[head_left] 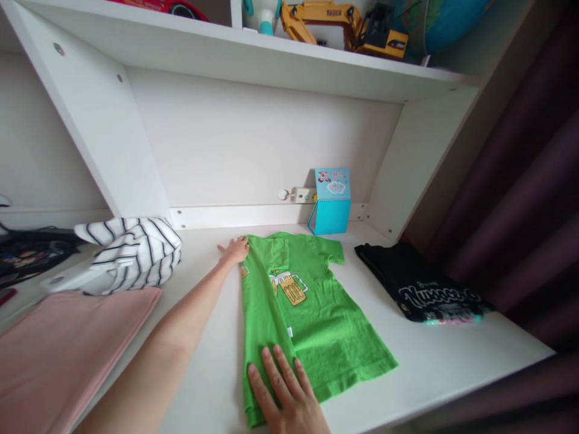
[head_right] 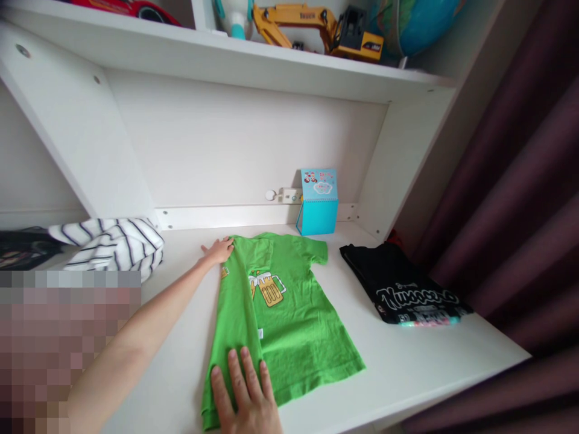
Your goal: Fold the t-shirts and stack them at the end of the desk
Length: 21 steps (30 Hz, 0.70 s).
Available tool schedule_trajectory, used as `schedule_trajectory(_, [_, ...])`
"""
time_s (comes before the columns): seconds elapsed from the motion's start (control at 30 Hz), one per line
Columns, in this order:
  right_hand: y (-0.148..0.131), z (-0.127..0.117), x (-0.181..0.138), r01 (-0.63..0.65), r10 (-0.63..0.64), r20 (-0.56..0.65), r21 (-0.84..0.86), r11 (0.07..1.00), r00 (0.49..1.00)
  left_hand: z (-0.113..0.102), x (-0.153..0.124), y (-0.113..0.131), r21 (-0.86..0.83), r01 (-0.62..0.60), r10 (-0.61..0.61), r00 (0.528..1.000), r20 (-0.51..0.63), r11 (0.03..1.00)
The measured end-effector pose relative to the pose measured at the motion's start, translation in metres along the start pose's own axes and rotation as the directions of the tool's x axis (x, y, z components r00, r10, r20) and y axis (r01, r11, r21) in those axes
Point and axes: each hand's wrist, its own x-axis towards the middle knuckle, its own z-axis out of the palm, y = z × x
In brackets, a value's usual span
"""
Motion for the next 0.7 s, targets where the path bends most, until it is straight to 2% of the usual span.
schedule_trajectory(0.1, [-0.007, 0.015, -0.015, -0.049, 0.049, 0.006, -0.007, 0.999, 0.999, -0.002, -0.011, 0.013, 0.053, -0.037, 0.037, 0.999, 0.001, 0.998])
schedule_trajectory(0.2, [-0.017, 0.021, -0.026, -0.064, 0.064, 0.016, -0.009, 0.998, 0.998, 0.005, -0.036, 0.025, 0.087, -0.16, 0.162, 0.987, -0.013, 0.983])
schedule_trajectory(0.27, [-0.016, 0.009, -0.019, -0.035, 0.031, 0.082, 0.052, 0.998, 0.996, 0.013, -0.054, 0.03, 0.091, -0.24, 0.24, 0.971, 0.009, 0.966])
schedule_trajectory(0.37, [0.016, -0.03, 0.024, -0.054, -0.052, 0.29, 0.347, 0.936, 0.956, 0.022, -0.072, 0.03, 0.08, -0.277, 0.275, 0.961, 0.035, 0.957])
schedule_trajectory(0.4, [0.036, -0.043, 0.045, -0.206, 0.024, 0.432, 0.38, 0.902, 0.902, 0.024, -0.074, 0.029, 0.079, -0.277, 0.276, 0.961, 0.029, 0.958])
schedule_trajectory(0.43, [0.061, -0.054, 0.067, -0.382, 0.147, 0.577, 0.31, 0.87, 0.803, 0.024, -0.076, 0.028, 0.078, -0.279, 0.278, 0.96, 0.023, 0.957])
schedule_trajectory(0.47, [0.09, -0.06, 0.088, -0.511, 0.285, 0.666, 0.167, 0.843, 0.689, 0.024, -0.077, 0.028, 0.076, -0.28, 0.279, 0.96, 0.02, 0.957])
schedule_trajectory(0.5, [0.12, -0.063, 0.107, -0.599, 0.453, 0.695, -0.04, 0.799, 0.558, 0.024, -0.077, 0.027, 0.075, -0.281, 0.281, 0.96, 0.017, 0.957])
schedule_trajectory(0.6, [0.204, -0.05, 0.141, -0.688, 0.706, 0.585, -0.318, 0.653, 0.4, 0.022, -0.077, 0.028, 0.087, -0.283, 0.283, 0.959, 0.011, 0.955])
schedule_trajectory(0.7, [0.254, -0.025, 0.143, -0.731, 0.808, 0.534, -0.444, 0.518, 0.248, 0.021, -0.076, 0.028, 0.09, -0.286, 0.285, 0.958, 0.019, 0.954])
